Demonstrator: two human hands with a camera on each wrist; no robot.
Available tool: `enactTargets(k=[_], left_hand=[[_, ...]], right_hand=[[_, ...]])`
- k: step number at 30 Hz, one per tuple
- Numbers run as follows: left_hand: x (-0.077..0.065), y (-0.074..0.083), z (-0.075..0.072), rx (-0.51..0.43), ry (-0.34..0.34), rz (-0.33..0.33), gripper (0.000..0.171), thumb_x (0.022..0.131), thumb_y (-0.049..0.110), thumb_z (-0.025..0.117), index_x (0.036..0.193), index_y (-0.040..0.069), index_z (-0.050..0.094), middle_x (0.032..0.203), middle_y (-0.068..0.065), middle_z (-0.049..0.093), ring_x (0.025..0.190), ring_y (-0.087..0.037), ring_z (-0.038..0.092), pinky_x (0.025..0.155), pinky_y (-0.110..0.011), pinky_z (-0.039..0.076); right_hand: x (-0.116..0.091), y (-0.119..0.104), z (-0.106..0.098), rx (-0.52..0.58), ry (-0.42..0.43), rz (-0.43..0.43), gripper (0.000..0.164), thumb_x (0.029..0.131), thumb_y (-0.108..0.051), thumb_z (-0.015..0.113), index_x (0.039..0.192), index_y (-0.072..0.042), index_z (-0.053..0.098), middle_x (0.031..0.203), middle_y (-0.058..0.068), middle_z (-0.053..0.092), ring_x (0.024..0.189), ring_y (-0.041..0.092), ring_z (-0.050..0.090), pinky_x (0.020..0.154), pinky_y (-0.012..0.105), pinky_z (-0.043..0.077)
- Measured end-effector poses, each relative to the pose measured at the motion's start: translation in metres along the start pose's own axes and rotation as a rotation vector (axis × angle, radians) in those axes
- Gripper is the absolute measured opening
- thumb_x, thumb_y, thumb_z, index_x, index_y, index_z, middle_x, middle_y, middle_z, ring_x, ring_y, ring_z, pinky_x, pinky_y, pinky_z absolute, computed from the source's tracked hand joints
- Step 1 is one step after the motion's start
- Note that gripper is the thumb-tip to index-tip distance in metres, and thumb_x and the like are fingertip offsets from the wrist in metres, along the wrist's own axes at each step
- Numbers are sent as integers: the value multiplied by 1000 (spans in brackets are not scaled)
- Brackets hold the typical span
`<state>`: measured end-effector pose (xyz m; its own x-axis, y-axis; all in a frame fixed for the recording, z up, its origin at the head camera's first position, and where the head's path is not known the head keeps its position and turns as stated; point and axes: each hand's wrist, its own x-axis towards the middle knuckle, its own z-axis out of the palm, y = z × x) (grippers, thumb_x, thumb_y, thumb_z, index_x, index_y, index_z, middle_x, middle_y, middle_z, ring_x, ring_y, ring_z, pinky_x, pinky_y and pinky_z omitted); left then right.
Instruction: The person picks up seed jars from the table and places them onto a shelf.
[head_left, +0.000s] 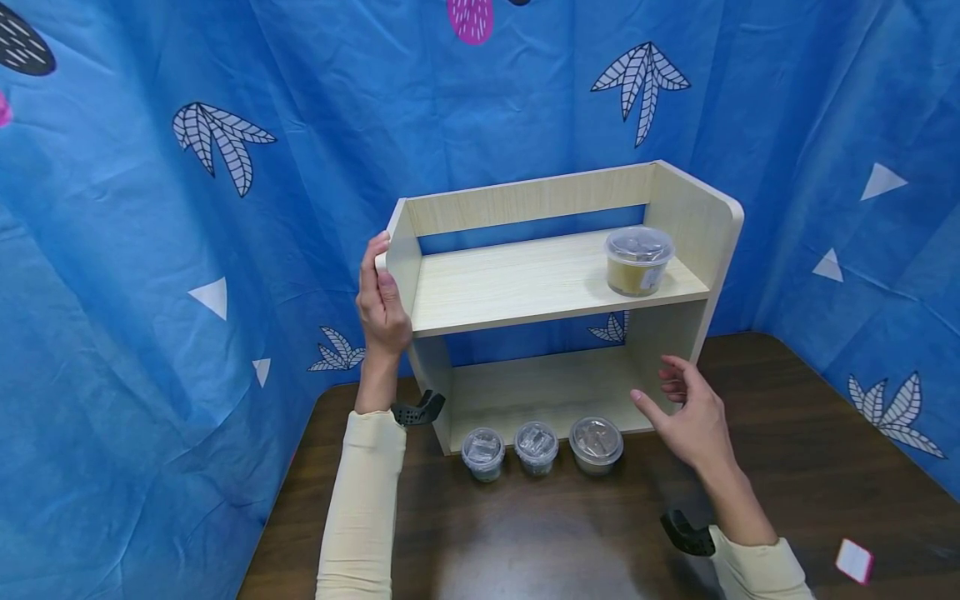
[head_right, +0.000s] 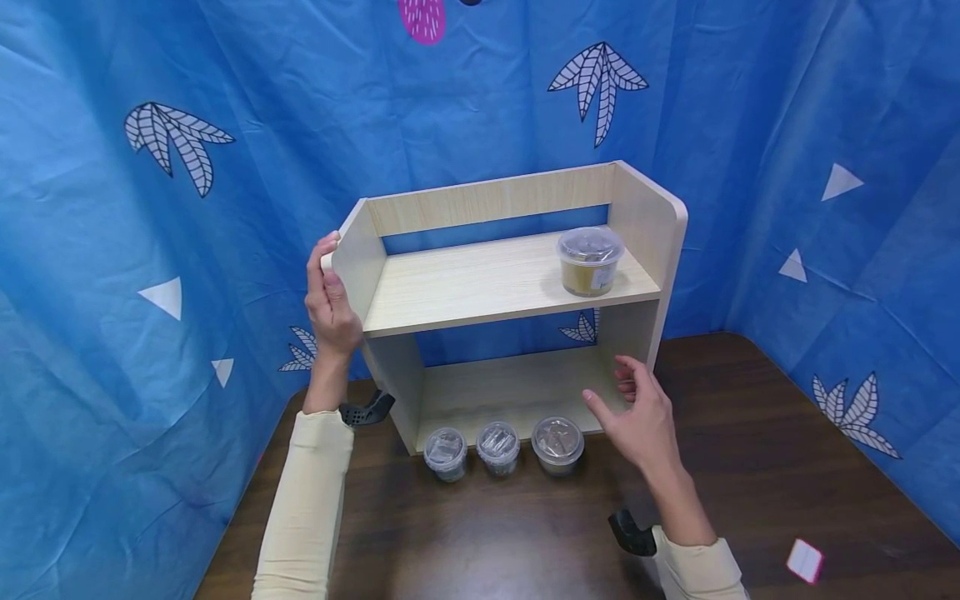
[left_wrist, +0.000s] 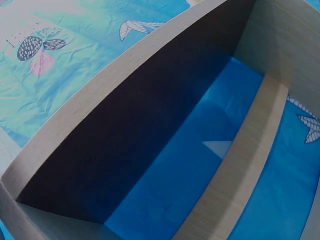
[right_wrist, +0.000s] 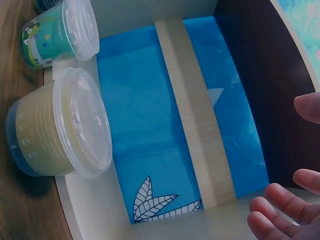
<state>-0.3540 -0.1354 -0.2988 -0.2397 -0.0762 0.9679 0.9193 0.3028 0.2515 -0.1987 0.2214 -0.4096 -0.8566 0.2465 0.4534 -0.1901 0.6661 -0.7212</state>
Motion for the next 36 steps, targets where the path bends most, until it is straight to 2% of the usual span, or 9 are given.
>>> enactTargets(k=[3,8,12,14,17,21,28,31,36], left_hand=[[0,0,0,3,4,-3,36,99,3,41,134,-1,48,140,-16,53,129,-31,52,103,-44,44],[1,3,1,16,10,-3,40,92,-11,38,131,-7,47,137,-23,53,126,-39,53,103,-43,44],[5,15,1,7,2,6,41,87,-19,34,127,-15,43,133,-33,50,122,-49,51,103,-42,44],[7,24,1,0,-2,7,40,87,-20,33,126,-18,42,132,-36,49,120,-52,50,103,-43,44],[10,36,0,-6,-4,2,38,87,-19,34,125,-18,42,131,-38,49,118,-53,50,102,-45,45],[11,40,-1,-8,1,1,37,89,-17,35,125,-16,42,130,-37,49,118,-54,51,101,-46,46],[12,38,-1,-10,4,8,34,91,-15,36,124,-16,42,130,-37,50,116,-54,52,100,-46,47],[12,38,-1,-11,1,9,31,94,-11,36,124,-17,42,130,-37,50,116,-53,53,99,-47,47],[12,39,0,-10,0,5,30,102,4,37,124,-16,43,130,-36,50,114,-51,54,97,-48,49]], right_hand=[[-1,1,1,5,-7,4,63,87,-25,76,136,4,47,117,25,60,101,39,61,86,51,48],[-2,3,2,18,-13,5,63,88,-25,76,136,4,47,117,26,59,101,40,60,87,54,48],[-3,4,3,3,-10,4,63,87,-26,76,136,3,48,117,24,60,100,38,61,85,41,48],[-3,4,3,3,-12,6,63,87,-26,76,136,3,48,117,24,60,100,37,61,84,39,48],[-4,4,3,15,-21,9,63,88,-25,76,136,3,47,118,24,59,101,38,60,86,44,49],[-4,5,4,39,-38,19,64,88,-25,75,137,3,45,120,26,58,103,41,59,89,55,47],[-5,7,6,44,-45,23,64,88,-25,75,137,3,45,120,27,57,104,41,58,89,56,47],[-6,8,7,34,-38,13,63,88,-24,76,137,2,46,119,25,58,103,39,59,88,51,48],[-8,10,8,27,-33,1,63,87,-24,77,136,2,48,117,22,60,102,35,60,84,31,47]])
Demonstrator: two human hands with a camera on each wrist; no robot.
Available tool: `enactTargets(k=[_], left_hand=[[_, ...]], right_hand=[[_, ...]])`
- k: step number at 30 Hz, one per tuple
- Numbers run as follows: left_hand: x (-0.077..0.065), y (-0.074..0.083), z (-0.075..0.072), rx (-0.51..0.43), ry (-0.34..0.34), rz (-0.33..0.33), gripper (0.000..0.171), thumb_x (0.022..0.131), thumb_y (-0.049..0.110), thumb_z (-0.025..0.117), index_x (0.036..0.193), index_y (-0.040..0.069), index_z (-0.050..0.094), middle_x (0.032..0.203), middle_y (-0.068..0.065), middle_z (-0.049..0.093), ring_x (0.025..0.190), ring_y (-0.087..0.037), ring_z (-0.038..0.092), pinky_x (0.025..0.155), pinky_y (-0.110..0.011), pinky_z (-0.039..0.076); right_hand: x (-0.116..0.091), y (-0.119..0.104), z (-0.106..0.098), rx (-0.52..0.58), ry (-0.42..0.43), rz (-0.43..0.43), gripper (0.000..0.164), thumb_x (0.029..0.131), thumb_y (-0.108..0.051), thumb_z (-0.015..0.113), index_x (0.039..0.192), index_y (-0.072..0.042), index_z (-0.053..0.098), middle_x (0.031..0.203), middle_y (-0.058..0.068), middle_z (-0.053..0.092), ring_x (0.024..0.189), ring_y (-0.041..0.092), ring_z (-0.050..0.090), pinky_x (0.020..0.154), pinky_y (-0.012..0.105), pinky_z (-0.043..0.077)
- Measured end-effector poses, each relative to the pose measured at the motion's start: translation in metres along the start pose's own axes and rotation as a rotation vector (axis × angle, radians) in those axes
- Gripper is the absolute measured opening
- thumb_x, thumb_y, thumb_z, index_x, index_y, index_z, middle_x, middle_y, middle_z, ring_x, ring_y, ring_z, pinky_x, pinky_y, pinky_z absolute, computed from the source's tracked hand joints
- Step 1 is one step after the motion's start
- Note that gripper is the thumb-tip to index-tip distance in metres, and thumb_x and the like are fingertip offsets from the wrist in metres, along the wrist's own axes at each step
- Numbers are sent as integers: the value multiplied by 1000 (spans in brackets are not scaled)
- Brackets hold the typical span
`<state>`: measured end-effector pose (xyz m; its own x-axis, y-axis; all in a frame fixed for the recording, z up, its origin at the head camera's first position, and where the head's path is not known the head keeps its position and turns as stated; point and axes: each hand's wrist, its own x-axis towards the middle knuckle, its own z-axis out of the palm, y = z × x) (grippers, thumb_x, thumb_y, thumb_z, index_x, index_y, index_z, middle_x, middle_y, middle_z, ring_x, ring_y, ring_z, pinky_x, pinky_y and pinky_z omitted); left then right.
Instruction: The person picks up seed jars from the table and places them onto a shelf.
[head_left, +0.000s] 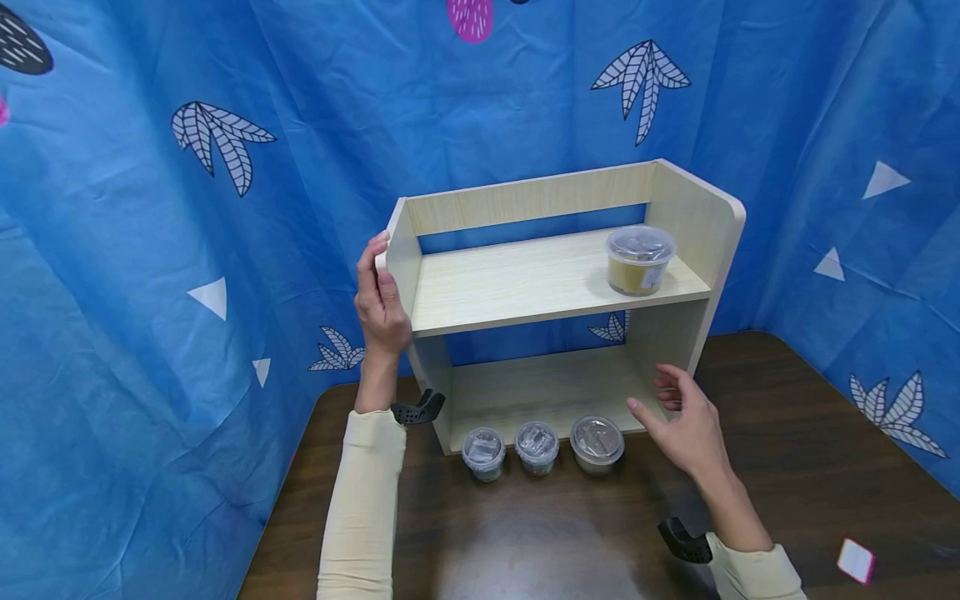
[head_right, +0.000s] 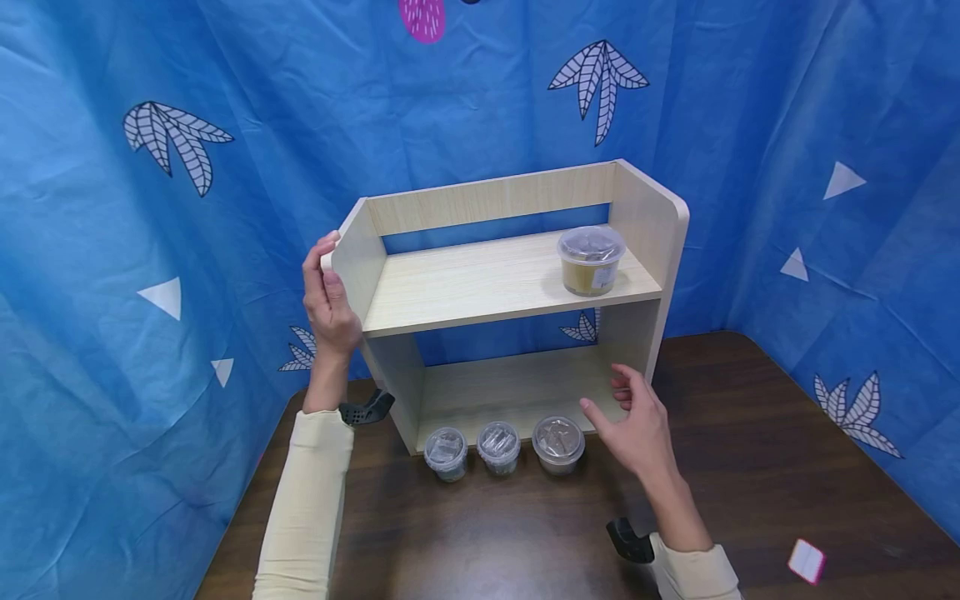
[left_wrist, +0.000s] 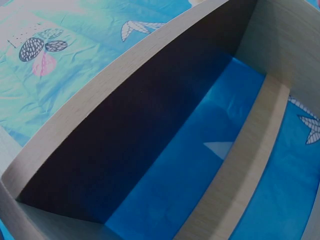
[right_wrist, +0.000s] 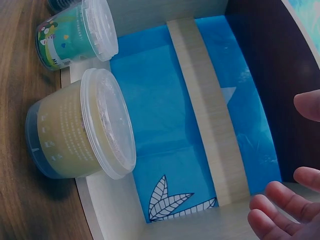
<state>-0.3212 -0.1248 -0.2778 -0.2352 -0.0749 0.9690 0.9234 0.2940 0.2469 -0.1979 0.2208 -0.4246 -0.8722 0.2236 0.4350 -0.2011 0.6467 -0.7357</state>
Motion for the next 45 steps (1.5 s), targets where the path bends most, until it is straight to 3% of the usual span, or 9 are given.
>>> enactTargets(k=[7,12,18,28,31,37,45], left_hand=[[0,0,0,-1,2,6,31,102,5,37,124,-17,43,130,-36,50,114,-52,54,96,-48,49],[-5,-19,-1,-2,10,12,31,102,5,37,126,-14,44,133,-32,51,116,-48,55,97,-45,48],[-10,-39,-3,1,6,4,40,106,27,38,132,-2,46,140,-17,53,123,-34,55,99,-44,47],[-9,-36,-2,-16,7,11,39,106,27,40,132,-1,47,139,-17,53,124,-35,55,100,-44,47],[-9,-37,-3,-16,9,6,37,105,23,41,132,-2,47,139,-19,53,123,-37,56,99,-45,48],[-10,-37,-3,-10,6,-2,36,106,22,41,131,-2,47,139,-20,53,122,-38,56,98,-46,48],[-9,-37,-2,-10,1,8,38,106,26,39,132,-2,47,139,-18,52,124,-36,54,101,-44,46]], right_hand=[[-2,2,2,12,0,-6,63,86,-24,77,136,1,48,116,21,61,101,35,60,82,18,43],[-3,2,4,17,0,-7,62,86,-24,77,135,2,49,115,21,61,101,35,61,80,13,41],[-5,3,6,10,-1,-1,62,86,-24,77,135,1,49,114,21,62,99,35,61,80,16,43],[-7,6,10,14,-9,-7,61,86,-23,77,134,1,49,114,20,61,99,34,61,80,11,41],[-8,7,12,7,-11,-5,62,86,-23,78,134,2,49,114,21,62,99,34,61,81,18,45],[-11,8,16,-10,-19,2,62,86,-24,77,135,2,48,114,22,62,98,34,61,83,45,51],[-15,10,20,1,-19,-3,61,85,-21,78,134,1,49,113,21,63,98,33,62,81,46,52]])
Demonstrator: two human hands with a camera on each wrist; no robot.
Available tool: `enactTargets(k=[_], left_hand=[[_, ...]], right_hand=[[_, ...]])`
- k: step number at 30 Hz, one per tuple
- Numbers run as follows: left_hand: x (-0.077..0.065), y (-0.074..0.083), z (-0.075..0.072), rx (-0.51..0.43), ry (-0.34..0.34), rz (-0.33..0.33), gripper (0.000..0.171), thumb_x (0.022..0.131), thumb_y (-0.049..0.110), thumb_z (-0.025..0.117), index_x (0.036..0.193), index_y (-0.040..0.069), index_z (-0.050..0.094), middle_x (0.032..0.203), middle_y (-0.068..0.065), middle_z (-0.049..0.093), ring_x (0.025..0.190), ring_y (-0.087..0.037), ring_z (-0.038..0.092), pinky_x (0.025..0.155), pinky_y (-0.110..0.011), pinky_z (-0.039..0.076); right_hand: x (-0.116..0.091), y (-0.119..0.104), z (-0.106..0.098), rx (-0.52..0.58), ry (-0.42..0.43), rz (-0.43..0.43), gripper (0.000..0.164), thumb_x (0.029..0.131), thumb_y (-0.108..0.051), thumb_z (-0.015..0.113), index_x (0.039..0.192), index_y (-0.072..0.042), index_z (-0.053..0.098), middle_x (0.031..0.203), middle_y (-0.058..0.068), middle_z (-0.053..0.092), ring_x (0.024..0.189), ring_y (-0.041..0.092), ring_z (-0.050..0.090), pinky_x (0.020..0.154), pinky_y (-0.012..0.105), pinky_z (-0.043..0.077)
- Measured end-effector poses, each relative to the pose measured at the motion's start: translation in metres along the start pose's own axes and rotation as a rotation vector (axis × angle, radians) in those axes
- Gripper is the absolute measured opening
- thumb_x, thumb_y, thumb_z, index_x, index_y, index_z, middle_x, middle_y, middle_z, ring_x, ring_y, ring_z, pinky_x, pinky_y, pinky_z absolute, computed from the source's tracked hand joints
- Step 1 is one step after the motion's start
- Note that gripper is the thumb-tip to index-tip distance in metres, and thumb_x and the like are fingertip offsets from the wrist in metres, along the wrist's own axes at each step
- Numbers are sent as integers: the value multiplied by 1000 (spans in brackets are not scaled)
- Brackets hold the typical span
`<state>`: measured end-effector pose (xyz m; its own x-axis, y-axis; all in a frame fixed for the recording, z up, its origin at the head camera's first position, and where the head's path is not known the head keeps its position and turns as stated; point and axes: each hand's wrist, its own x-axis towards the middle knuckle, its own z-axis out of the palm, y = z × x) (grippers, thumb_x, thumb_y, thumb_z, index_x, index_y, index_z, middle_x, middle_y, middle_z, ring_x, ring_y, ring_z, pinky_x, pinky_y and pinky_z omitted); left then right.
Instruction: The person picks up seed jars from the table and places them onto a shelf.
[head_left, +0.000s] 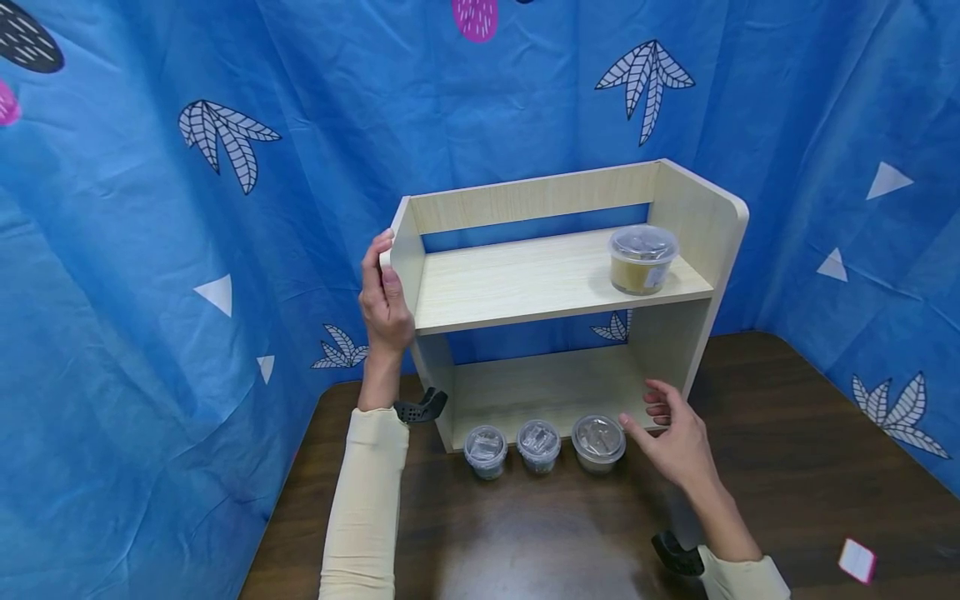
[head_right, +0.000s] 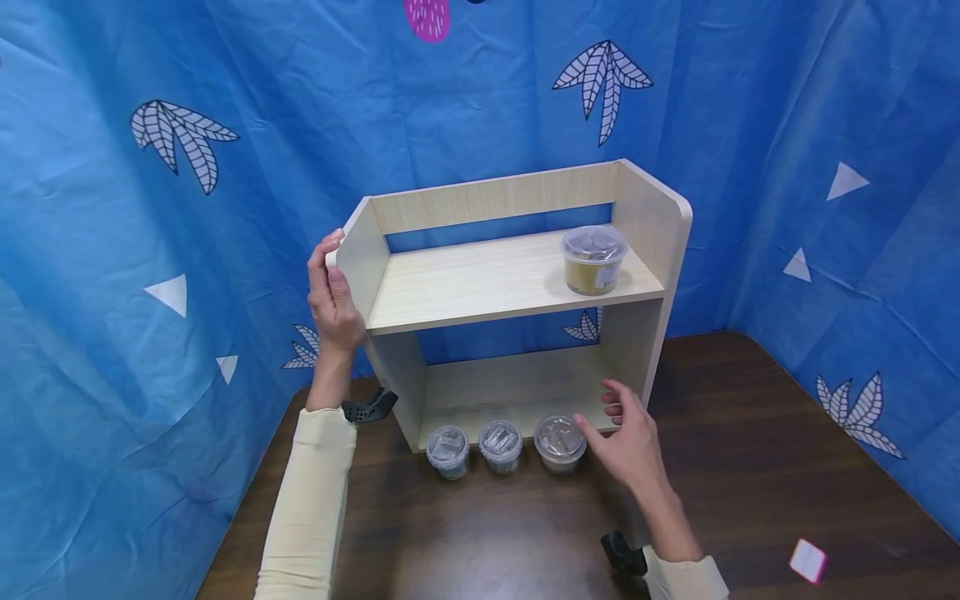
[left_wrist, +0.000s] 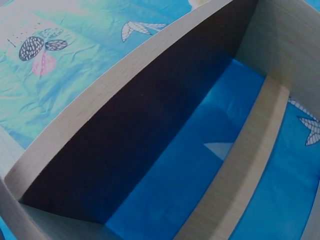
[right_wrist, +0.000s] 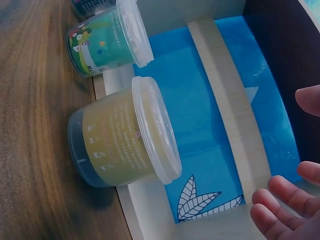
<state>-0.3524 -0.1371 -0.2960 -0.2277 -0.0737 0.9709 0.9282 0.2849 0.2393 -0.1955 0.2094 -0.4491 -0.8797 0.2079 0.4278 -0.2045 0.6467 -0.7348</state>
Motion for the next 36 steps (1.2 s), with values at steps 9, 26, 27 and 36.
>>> enactTargets(k=[9,26,27,36], left_hand=[[-1,0,0,11,1,-8,39,107,26,39,132,-2,47,140,-17,53,124,-36,55,99,-45,47],[11,41,1,6,-16,-8,28,98,-6,37,124,-16,42,132,-36,49,118,-52,52,100,-46,47],[11,40,1,4,-17,-6,28,98,-7,37,124,-17,41,132,-35,49,118,-52,52,100,-45,47],[11,40,1,4,-19,-9,31,94,-13,36,124,-17,41,132,-36,49,118,-52,52,100,-42,47]], right_hand=[[-2,3,4,-1,-7,7,61,85,-21,78,134,1,50,112,21,63,96,33,63,81,43,51],[-6,10,16,22,-50,26,63,84,-19,79,134,2,48,113,26,61,97,38,62,84,56,51],[-6,10,17,22,-52,27,63,84,-19,79,134,2,48,113,25,61,97,39,62,84,56,51],[-7,15,23,7,-61,16,63,83,-18,80,134,2,48,111,25,61,96,38,62,84,56,51]])
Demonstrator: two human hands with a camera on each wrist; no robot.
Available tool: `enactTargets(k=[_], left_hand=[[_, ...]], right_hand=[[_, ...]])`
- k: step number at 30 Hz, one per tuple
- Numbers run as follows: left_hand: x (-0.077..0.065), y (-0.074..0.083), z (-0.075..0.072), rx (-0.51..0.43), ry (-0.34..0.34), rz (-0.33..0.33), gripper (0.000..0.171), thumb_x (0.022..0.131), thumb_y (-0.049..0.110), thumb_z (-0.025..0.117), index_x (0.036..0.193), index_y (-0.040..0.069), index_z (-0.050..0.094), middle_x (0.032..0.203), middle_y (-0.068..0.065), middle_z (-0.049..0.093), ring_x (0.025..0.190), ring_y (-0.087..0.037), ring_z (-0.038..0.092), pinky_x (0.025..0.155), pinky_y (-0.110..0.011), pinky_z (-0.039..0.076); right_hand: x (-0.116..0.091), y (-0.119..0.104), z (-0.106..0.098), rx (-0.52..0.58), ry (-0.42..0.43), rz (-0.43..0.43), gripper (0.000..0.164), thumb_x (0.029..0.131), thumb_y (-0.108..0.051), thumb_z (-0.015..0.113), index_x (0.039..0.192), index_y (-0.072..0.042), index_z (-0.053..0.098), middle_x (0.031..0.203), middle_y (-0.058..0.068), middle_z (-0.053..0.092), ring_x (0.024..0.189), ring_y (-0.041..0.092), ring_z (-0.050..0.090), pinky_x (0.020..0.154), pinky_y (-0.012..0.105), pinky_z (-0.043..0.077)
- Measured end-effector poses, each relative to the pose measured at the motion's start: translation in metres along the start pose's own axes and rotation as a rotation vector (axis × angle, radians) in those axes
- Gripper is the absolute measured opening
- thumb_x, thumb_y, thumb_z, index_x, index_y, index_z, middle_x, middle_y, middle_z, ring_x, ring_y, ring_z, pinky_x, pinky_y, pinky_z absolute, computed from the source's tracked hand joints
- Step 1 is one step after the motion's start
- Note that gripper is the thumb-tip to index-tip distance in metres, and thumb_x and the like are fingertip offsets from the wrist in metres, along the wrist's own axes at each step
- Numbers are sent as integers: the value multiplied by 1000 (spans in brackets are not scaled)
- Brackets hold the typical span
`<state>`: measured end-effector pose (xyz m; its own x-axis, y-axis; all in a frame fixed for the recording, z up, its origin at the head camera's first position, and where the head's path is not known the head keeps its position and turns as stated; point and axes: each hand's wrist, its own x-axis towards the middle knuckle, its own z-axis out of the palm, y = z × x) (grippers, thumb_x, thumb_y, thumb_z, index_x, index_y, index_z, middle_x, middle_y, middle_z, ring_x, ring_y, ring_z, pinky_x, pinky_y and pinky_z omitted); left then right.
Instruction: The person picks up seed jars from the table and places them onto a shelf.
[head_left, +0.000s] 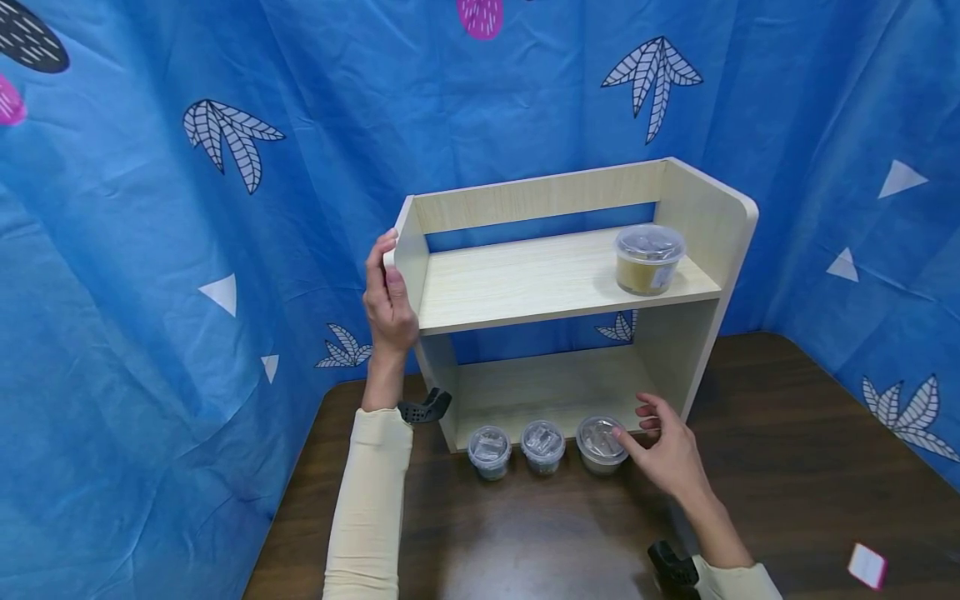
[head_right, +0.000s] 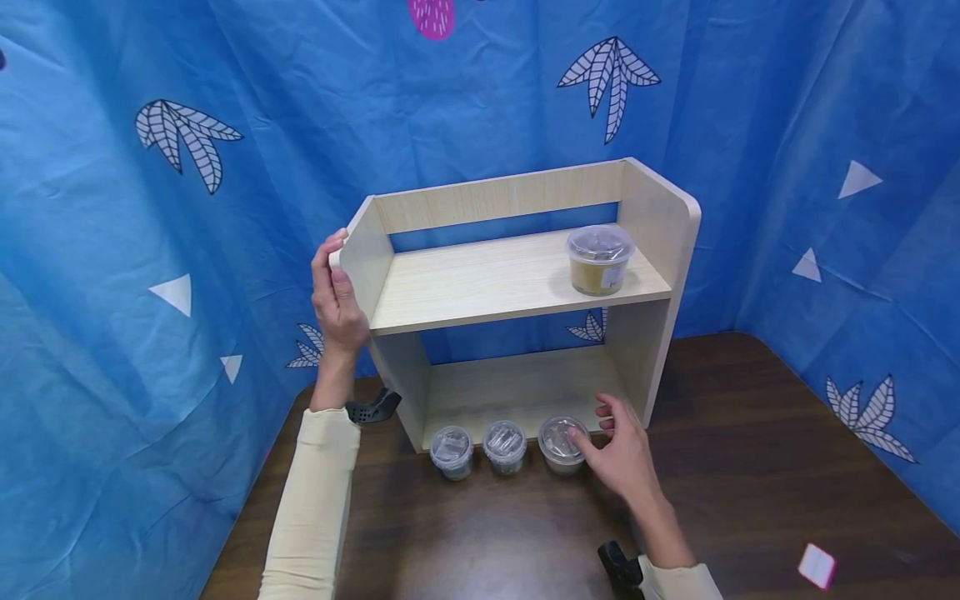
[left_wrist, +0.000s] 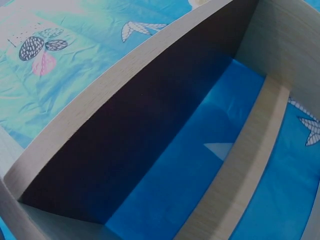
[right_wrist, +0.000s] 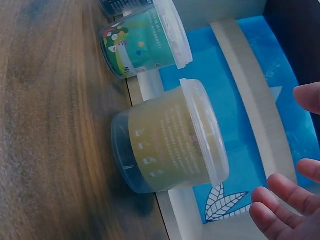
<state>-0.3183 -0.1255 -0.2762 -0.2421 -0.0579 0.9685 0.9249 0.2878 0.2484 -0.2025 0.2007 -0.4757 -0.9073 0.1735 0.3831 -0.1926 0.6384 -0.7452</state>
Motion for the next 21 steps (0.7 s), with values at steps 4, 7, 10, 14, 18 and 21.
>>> enactTargets(k=[4,7,10,14,18,21], left_hand=[[1,0,0,-1,-4,0,35,90,-17,36,124,-17,41,132,-37,49,118,-52,52,100,-40,46],[1,0,1,-1,-4,0,36,89,-19,36,124,-18,40,132,-37,48,119,-51,51,101,-40,46],[1,0,1,4,-5,1,36,89,-19,35,124,-18,40,132,-37,48,119,-52,51,102,-41,45],[1,0,1,4,-5,2,37,88,-20,35,124,-18,40,131,-38,48,119,-52,50,102,-42,44],[1,0,1,2,-4,6,37,87,-21,35,124,-18,40,131,-38,48,119,-52,50,102,-42,44],[1,-1,1,-1,-3,6,36,89,-20,35,124,-18,40,131,-38,48,119,-52,50,102,-42,44]], right_hand=[[-1,1,2,4,-15,15,63,84,-19,79,135,3,48,112,26,61,96,38,61,84,56,51],[-1,2,3,4,-20,18,63,84,-20,79,135,2,48,112,26,61,96,38,61,84,56,51],[-1,3,4,-2,-22,17,63,84,-21,79,135,2,48,112,26,61,95,38,61,84,56,51],[-3,5,6,-12,-26,19,63,84,-22,79,134,1,48,112,25,61,93,37,61,82,55,51],[-3,5,8,-16,-31,24,63,84,-22,79,134,2,49,111,25,61,92,36,61,81,54,51],[-4,5,8,-20,-34,29,62,85,-22,78,134,3,49,110,25,62,91,35,61,81,54,51]])
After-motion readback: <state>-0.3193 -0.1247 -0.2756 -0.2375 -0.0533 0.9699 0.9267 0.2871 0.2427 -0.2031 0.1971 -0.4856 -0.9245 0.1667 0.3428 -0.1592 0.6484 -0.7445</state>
